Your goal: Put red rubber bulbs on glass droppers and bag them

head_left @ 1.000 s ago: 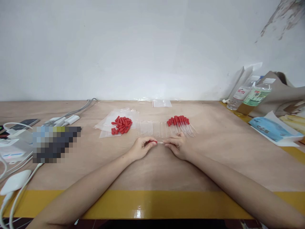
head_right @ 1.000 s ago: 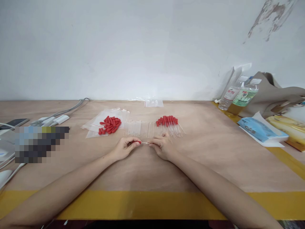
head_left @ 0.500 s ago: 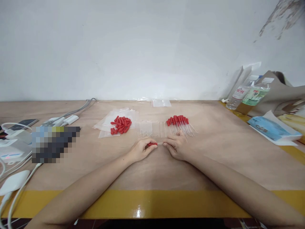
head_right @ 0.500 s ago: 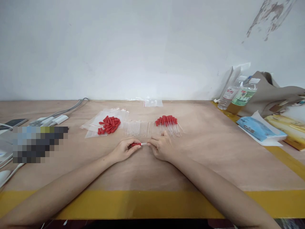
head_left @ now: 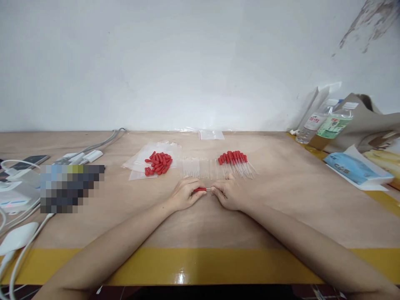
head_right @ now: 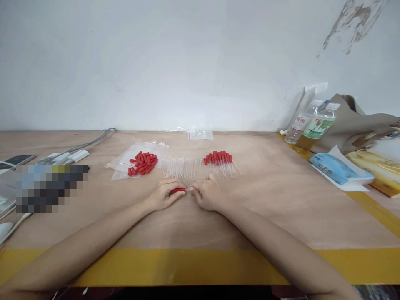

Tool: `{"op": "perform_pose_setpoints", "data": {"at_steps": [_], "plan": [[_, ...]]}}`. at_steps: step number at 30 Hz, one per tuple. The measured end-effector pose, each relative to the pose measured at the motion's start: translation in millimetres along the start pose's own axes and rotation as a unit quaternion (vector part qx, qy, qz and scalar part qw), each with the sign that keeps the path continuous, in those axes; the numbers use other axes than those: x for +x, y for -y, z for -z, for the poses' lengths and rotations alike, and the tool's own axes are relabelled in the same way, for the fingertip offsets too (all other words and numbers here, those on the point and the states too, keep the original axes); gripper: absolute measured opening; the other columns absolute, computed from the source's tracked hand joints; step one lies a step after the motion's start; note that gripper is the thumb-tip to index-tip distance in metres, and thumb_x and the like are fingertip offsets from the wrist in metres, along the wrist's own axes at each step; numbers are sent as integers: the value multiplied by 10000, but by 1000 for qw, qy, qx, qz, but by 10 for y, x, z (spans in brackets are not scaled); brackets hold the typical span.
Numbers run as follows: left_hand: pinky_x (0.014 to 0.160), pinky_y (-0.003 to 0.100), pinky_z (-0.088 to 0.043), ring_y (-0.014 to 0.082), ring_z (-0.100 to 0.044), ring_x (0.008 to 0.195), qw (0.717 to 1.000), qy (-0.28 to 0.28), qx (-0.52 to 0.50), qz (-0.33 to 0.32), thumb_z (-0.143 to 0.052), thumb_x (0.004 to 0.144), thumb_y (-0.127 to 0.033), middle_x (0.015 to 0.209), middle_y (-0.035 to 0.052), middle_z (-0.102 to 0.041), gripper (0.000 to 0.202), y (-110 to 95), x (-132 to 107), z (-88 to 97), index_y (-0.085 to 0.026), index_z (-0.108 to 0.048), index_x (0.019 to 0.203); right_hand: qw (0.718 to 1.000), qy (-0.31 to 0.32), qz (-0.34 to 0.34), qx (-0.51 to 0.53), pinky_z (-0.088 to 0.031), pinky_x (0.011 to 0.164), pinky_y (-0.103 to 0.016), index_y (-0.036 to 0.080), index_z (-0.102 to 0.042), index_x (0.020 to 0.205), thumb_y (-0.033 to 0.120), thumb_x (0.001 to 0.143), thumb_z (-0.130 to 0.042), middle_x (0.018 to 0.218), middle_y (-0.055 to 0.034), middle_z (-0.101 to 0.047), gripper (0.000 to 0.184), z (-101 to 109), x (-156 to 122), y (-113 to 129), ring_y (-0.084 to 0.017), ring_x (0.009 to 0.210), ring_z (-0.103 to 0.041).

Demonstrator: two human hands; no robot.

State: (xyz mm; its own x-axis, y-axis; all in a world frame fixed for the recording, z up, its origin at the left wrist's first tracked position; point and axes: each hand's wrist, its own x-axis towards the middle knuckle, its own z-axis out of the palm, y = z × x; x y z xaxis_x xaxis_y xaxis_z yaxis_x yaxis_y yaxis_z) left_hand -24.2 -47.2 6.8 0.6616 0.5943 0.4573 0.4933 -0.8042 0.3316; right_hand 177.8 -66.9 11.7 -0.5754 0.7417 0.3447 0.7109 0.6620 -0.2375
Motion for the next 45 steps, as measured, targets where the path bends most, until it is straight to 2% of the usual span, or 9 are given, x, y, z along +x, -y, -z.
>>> {"op": "perform_pose_setpoints", "data": {"at_steps": [5,8,12,15,18,25,30,34,45], "plan": [[756,294,-360,161,-557,790,999,34,21,11,-453,851,-335,811,38,-637,213,-36,33,94,-185,-604,853,1000,22,4,-20,-235,713,-294,190,-596,725,248,881,-356,699,-4,-657,291,95,22,48,-108,587,-512],[813,321,-347,195,-532,890,998,19,48,36,-510,807,-394,926,56,-626,271,-17,26,219,-201,-584,983,999,23,5,-30,-248,720,-299,195,-624,713,259,851,-409,713,-15,-665,263,201,62,23,-118,609,-530],[863,367,-337,251,-463,1004,977,-31,161,134,-566,739,-464,1077,94,-548,504,167,-32,442,-185,-479,1149,990,0,-142,-8,-285,638,-274,200,-639,678,299,821,-433,652,-9,-647,269,353,189,-147,-134,589,-529],[843,371,-353,267,-458,981,944,-22,244,221,-566,734,-441,1029,96,-534,403,341,-88,601,-176,-532,1036,960,-39,-276,-26,-293,608,-279,190,-617,614,334,817,-403,623,-25,-628,328,380,335,-285,-152,593,-527],[805,369,-376,281,-463,949,910,1,305,280,-572,722,-418,958,102,-527,315,429,-129,703,-168,-557,912,937,-52,-333,-95,-296,652,-310,175,-595,581,321,807,-389,626,-51,-618,339,283,481,-359,-174,625,-535],[747,361,-415,289,-486,940,880,40,333,337,-535,757,-343,991,125,-508,234,441,-160,719,-158,-537,900,914,-22,-365,-176,-250,715,-397,141,-620,692,333,808,-384,716,-120,-635,325,24,613,-419,-250,725,-573],[703,334,-433,256,-544,867,879,41,316,355,-499,779,-265,1012,119,-489,194,519,-176,698,-156,-511,940,925,-26,-338,-173,-226,717,-385,145,-617,762,397,833,-344,744,-118,-646,378,4,599,-389,-242,734,-575],[710,336,-431,262,-559,880,877,28,313,362,-477,792,-274,1014,121,-505,222,562,-176,692,-154,-491,977,937,-23,-309,-164,-222,715,-369,152,-613,818,309,830,-357,779,-109,-657,301,-31,627,-304,-215,723,-581],[682,335,-432,260,-573,833,888,27,291,354,-480,784,-293,877,98,-583,160,620,-177,742,-167,-547,858,927,52,-337,-155,-227,707,-382,138,-628,703,157,738,-474,725,-122,-650,159,-68,800,-248,-223,666,-588]]}}
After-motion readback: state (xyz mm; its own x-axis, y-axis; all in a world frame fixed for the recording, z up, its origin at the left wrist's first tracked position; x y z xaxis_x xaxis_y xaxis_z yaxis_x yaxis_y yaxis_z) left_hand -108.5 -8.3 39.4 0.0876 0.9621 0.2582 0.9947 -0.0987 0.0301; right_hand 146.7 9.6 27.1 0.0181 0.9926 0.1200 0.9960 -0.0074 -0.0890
